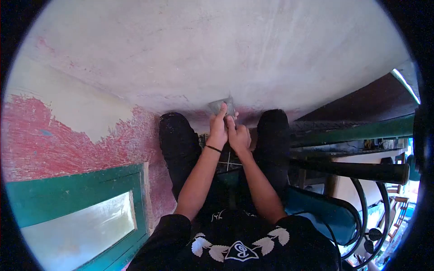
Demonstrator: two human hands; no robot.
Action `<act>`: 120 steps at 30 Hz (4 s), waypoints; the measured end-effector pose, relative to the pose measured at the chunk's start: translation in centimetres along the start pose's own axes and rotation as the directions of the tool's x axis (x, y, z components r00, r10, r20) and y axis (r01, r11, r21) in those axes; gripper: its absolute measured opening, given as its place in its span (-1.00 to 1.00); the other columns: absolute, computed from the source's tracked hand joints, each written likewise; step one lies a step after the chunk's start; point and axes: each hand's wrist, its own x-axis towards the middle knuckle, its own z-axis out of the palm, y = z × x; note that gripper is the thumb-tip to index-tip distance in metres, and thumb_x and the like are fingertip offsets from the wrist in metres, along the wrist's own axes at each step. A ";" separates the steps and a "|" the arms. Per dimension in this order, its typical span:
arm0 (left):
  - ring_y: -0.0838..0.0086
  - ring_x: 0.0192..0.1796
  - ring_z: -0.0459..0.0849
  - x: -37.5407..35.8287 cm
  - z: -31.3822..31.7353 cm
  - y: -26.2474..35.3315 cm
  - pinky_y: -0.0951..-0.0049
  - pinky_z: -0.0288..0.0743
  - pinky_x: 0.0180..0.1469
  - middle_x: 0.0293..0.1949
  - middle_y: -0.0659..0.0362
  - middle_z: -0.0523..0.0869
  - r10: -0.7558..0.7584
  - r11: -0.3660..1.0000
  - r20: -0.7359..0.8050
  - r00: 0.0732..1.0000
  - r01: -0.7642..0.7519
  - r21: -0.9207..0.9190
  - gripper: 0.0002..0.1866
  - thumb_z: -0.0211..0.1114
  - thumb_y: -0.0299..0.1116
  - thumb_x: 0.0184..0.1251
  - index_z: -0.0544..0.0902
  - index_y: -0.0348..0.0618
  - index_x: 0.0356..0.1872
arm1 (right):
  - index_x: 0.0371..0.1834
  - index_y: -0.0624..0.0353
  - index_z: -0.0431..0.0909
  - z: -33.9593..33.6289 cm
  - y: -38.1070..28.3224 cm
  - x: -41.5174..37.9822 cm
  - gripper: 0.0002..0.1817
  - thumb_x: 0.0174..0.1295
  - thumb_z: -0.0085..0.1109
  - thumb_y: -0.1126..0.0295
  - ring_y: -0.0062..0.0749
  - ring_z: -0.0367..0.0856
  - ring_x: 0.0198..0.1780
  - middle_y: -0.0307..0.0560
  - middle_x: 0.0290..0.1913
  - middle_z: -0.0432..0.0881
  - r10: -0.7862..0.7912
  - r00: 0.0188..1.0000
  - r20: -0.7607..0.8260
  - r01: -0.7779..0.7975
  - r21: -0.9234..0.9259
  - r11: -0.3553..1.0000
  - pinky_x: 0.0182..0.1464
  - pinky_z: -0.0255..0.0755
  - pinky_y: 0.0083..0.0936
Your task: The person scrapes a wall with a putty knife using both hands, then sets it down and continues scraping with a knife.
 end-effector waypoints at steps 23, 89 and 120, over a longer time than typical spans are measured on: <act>0.44 -0.43 0.68 0.6 -1.3 -1.0 0.49 0.51 -0.48 -0.39 0.13 0.72 -0.029 1.000 -0.034 0.999 0.029 -0.002 -0.64 0.36 -0.06 0.33 0.62 -0.16 -0.13 | -0.18 0.37 0.67 0.8 1.0 0.3 -0.15 0.27 -0.11 -0.37 0.36 0.62 -0.05 0.48 -0.18 0.64 -0.059 0.998 0.027 0.058 0.029 0.998 0.07 0.44 0.08; 0.42 -0.39 0.68 -0.1 -1.7 -0.8 0.48 0.51 -0.49 -0.35 0.13 0.71 -0.008 0.999 -0.009 1.000 0.009 0.051 -0.60 0.32 0.00 0.35 0.59 -0.14 -0.10 | -0.17 0.35 0.67 1.1 1.1 -0.1 -0.11 0.23 -0.13 -0.43 0.34 0.60 0.03 0.45 -0.18 0.66 0.048 0.996 0.072 -0.049 0.017 0.999 0.12 0.42 0.01; 0.43 -0.42 0.69 0.8 -0.9 0.3 0.48 0.54 -0.52 -0.34 0.10 0.73 0.083 0.996 0.032 0.996 -0.084 0.028 -0.59 0.31 -0.02 0.36 0.59 -0.16 -0.06 | -0.26 0.34 0.70 2.1 0.8 1.9 -0.13 0.24 -0.12 -0.43 0.29 0.62 -0.01 0.46 -0.17 0.66 -0.020 0.999 0.037 0.020 -0.002 1.000 0.08 0.42 0.03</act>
